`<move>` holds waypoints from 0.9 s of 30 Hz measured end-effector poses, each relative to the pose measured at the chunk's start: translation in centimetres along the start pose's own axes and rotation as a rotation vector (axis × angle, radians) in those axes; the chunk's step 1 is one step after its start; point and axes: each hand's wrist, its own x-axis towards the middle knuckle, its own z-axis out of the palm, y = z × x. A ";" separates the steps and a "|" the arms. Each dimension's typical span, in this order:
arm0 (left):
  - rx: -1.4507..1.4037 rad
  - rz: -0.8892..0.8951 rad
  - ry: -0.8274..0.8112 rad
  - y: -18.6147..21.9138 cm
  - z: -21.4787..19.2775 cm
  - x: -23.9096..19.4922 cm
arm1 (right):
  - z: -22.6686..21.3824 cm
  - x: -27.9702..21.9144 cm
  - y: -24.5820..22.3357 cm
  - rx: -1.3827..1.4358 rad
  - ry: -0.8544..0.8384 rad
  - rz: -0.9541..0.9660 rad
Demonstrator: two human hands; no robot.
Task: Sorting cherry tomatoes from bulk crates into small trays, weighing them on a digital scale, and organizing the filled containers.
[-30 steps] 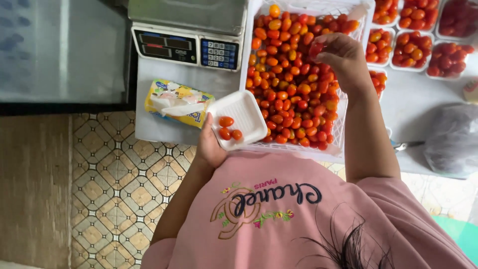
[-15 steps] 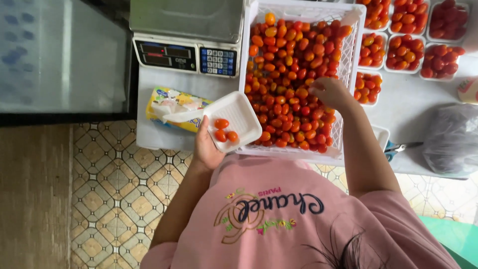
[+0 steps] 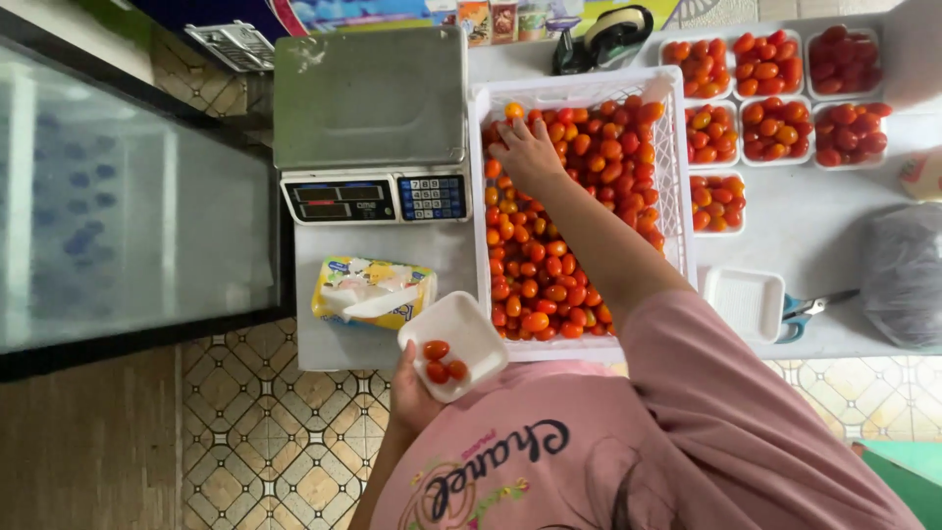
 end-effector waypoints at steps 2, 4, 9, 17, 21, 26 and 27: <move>-0.002 0.003 -0.016 0.5 -1.7 0.2 | 1.1 -0.4 0.3 -0.057 -0.132 -0.020; -0.004 0.017 -0.043 1.2 -3.1 0.5 | -0.1 -0.7 0.4 -0.062 0.084 -0.100; 0.001 0.036 -0.049 2.7 -2.5 -0.2 | -4.0 -6.9 2.9 -0.214 0.072 0.040; 0.040 -0.023 -0.090 4.0 -0.3 1.0 | -7.3 -17.7 9.9 0.159 -0.209 0.579; 0.075 0.009 -0.131 3.0 -0.1 2.5 | -13.5 -16.6 10.7 0.492 -0.020 0.782; 0.015 0.017 -0.301 0.7 -0.9 5.1 | -14.6 -12.4 11.2 0.694 -0.004 0.701; -0.021 -0.034 -0.428 -0.2 -1.3 5.6 | -13.8 -10.8 10.9 0.676 -0.088 0.623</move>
